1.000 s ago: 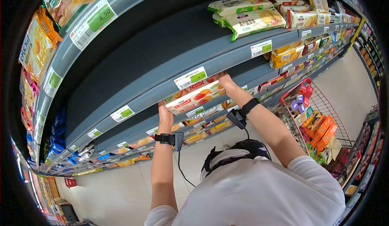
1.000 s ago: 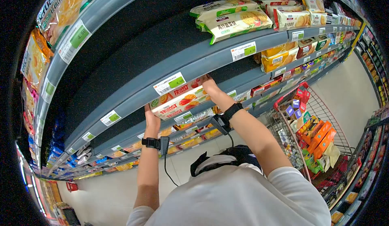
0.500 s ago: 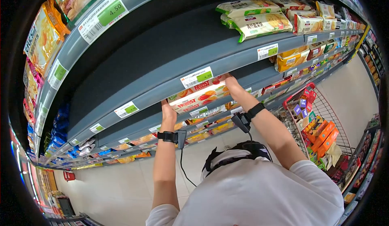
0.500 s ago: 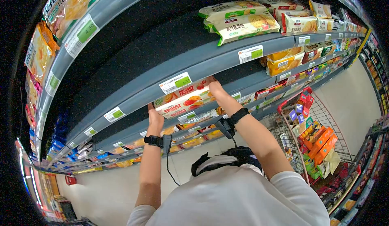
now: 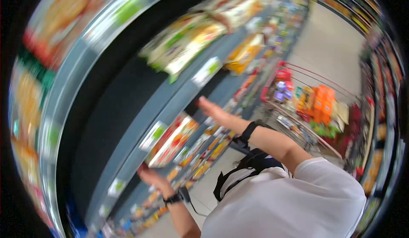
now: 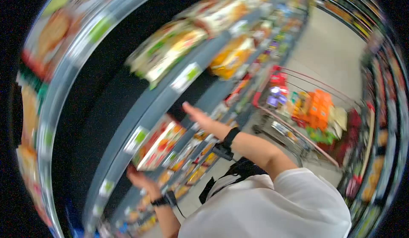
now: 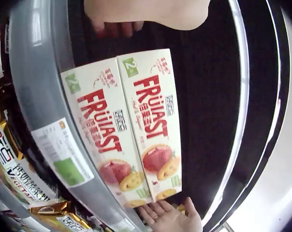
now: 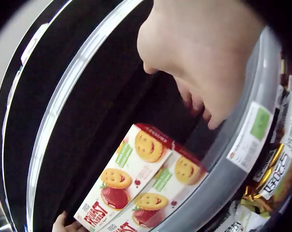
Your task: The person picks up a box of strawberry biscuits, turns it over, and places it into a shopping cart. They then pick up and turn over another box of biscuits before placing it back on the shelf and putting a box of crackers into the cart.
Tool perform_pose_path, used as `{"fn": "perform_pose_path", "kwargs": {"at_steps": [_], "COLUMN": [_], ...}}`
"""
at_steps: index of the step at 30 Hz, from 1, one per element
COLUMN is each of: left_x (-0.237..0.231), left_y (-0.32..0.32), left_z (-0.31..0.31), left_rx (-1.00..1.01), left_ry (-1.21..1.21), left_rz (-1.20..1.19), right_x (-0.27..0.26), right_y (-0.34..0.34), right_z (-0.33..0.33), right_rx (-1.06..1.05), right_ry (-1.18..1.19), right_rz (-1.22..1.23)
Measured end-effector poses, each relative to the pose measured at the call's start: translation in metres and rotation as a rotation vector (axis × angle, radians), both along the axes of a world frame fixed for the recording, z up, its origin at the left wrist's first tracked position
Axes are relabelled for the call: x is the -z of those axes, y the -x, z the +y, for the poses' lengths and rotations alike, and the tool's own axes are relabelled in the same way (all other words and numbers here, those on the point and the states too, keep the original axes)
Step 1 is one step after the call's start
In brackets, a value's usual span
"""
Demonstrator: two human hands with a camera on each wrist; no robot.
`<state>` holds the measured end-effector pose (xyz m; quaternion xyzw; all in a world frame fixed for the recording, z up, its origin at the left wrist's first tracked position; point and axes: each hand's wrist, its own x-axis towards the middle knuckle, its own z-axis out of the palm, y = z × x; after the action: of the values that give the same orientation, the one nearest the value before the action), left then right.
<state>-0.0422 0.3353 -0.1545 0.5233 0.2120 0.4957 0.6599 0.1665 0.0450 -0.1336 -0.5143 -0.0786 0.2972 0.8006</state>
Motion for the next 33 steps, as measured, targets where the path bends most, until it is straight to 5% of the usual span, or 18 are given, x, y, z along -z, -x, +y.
{"fn": "perform_pose_path", "kwargs": {"at_steps": [1,5,8,10,13,18,25,28,31,33], "left_x": [-0.035,-0.023,-0.014,-0.011,0.000,-0.007,-0.002,0.004,0.000,-0.001], "left_y": [0.009,0.024,-0.007,-0.032,-0.062,-0.098,-0.100,-0.092,-0.092,-0.094], "left_z": [-0.045,-0.115,-0.177,-0.219,-0.271,-0.353,-0.461,-0.497,-0.526,-0.543], "left_rx": [-0.234,-0.270,-0.031,0.392,0.758,1.036,1.129,1.228,1.236,1.227], "left_ry": [0.005,-0.459,-0.363,-0.386,-0.251,-0.147,-0.152,-0.180,-0.303,-0.297], "left_rz": [0.207,0.389,0.409,0.427,0.320,0.327,0.446,0.550,0.606,0.617], "right_x": [0.001,-0.010,0.000,0.003,0.019,0.066,0.102,0.134,0.148,0.162], "right_y": [0.000,0.025,0.046,0.064,0.091,0.126,0.125,0.112,0.101,0.098], "right_z": [-0.022,-0.112,-0.176,-0.220,-0.286,-0.390,-0.501,-0.547,-0.568,-0.585], "right_rx": [-0.041,0.185,0.467,0.607,0.852,1.169,1.395,1.412,1.360,1.335], "right_ry": [0.023,0.009,0.078,0.130,0.256,0.223,-0.311,-0.924,-0.891,-0.941], "right_rz": [-0.047,0.033,0.069,0.088,0.202,0.436,0.775,1.074,0.849,1.052]}}
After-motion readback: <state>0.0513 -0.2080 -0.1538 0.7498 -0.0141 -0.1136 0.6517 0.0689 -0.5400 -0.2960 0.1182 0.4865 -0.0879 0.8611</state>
